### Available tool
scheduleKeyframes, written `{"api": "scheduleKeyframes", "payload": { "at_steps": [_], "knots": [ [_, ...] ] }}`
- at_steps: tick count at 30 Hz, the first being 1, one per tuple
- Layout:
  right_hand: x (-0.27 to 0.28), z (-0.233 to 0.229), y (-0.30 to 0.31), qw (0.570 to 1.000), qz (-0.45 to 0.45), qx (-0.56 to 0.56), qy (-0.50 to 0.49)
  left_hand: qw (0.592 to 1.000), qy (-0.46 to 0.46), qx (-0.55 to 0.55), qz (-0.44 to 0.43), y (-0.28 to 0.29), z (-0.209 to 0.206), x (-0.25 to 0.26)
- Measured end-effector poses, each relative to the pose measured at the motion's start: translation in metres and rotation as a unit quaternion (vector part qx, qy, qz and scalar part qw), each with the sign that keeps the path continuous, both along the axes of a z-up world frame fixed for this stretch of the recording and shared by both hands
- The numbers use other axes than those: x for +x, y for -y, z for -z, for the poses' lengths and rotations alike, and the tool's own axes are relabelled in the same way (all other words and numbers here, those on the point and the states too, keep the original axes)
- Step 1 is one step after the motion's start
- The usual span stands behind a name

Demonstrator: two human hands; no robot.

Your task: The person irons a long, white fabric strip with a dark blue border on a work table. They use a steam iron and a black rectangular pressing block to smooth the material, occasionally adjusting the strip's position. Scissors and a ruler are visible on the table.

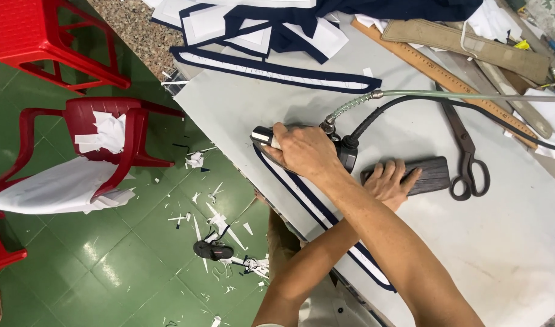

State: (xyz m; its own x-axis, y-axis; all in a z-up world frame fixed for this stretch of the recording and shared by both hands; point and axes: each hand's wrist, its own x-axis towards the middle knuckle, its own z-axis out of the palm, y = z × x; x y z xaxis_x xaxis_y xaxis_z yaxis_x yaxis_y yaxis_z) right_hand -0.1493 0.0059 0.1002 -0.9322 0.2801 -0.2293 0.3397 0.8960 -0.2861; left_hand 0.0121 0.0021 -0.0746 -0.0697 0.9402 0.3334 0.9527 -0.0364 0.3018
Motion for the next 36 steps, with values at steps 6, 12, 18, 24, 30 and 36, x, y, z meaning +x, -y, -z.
{"api": "scheduleKeyframes", "payload": {
  "at_steps": [6, 12, 18, 24, 30, 36],
  "knots": [
    [-0.001, -0.002, -0.002, 1.000, -0.017, -0.015, 0.005, 0.995, 0.016, -0.084, 0.046, 0.074, -0.074, -0.023],
    [-0.005, 0.031, -0.005, 0.997, -0.049, 0.054, 0.022, 0.961, 0.218, -0.103, 0.133, 0.182, -0.145, -0.115],
    [-0.002, 0.036, -0.006, 0.996, -0.049, 0.064, 0.023, 0.900, 0.403, -0.162, 0.043, 0.291, -0.152, -0.235],
    [-0.006, -0.018, -0.002, 0.999, 0.006, -0.027, 0.038, 0.627, 0.700, 0.183, -0.288, 0.334, -0.080, -0.262],
    [-0.005, -0.016, -0.001, 0.997, 0.014, -0.028, 0.064, 0.664, 0.653, 0.076, -0.355, 0.295, -0.072, -0.294],
    [-0.005, -0.008, 0.000, 0.996, 0.035, -0.039, 0.075, 0.708, 0.563, -0.055, -0.423, 0.242, -0.076, -0.353]
  ]
}}
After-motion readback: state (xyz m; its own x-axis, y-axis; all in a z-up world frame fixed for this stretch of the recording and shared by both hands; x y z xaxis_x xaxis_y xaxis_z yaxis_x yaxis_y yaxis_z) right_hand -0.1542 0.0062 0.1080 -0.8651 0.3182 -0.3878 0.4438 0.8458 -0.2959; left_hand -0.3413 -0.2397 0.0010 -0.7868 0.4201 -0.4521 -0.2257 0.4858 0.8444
